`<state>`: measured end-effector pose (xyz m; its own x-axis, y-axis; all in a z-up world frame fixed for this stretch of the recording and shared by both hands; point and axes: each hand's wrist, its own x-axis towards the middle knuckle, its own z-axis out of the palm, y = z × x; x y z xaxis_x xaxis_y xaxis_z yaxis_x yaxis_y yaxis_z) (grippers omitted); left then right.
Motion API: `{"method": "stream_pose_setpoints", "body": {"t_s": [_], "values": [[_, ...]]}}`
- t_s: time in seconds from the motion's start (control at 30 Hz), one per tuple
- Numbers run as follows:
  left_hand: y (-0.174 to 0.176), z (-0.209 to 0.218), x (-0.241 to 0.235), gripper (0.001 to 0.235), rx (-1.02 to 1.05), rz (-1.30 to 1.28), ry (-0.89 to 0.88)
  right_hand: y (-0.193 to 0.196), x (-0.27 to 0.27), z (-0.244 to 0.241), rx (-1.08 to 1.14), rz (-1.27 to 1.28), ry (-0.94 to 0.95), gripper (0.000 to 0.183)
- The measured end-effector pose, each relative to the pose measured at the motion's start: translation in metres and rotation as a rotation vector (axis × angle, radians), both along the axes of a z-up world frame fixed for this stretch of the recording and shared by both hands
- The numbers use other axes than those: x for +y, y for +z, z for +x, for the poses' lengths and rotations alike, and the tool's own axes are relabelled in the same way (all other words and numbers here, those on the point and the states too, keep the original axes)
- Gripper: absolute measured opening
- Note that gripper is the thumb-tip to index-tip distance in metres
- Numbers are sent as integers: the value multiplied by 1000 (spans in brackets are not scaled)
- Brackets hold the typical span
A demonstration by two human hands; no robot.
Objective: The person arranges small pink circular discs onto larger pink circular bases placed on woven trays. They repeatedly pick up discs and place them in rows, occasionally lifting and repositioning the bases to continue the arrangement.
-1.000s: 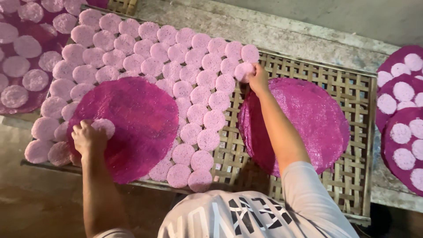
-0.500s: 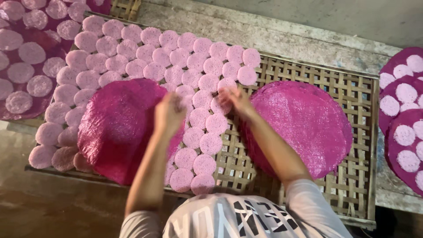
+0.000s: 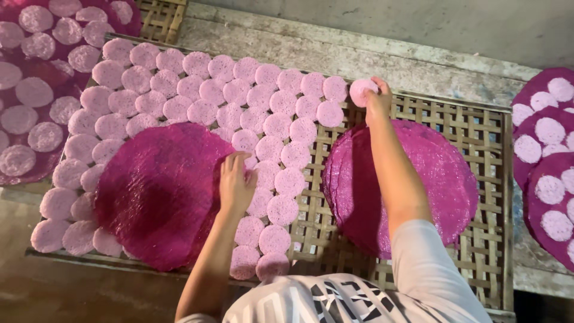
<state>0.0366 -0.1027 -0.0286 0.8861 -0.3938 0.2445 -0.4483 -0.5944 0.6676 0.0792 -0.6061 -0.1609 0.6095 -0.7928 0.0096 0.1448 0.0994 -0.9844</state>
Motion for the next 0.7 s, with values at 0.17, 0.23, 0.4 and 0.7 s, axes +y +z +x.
{"method": "stream_pose_setpoints", "body": {"t_s": [0.17, 0.23, 0.4, 0.7], "values": [[-16, -5, 46, 40, -48, 34, 75, -10, 10, 13, 178, -459, -56, 50], [-19, -6, 65, 39, -48, 85, 113, -3, 21, 8, 239, -661, -66, 51], [-22, -17, 96, 40, 18, 116, 200, 40, 43, -5, 376, -1136, -63, 60], [-12, -30, 138, 38, -39, 54, 264, 87, 240, 13, 6, -1262, 465, 24]]}}
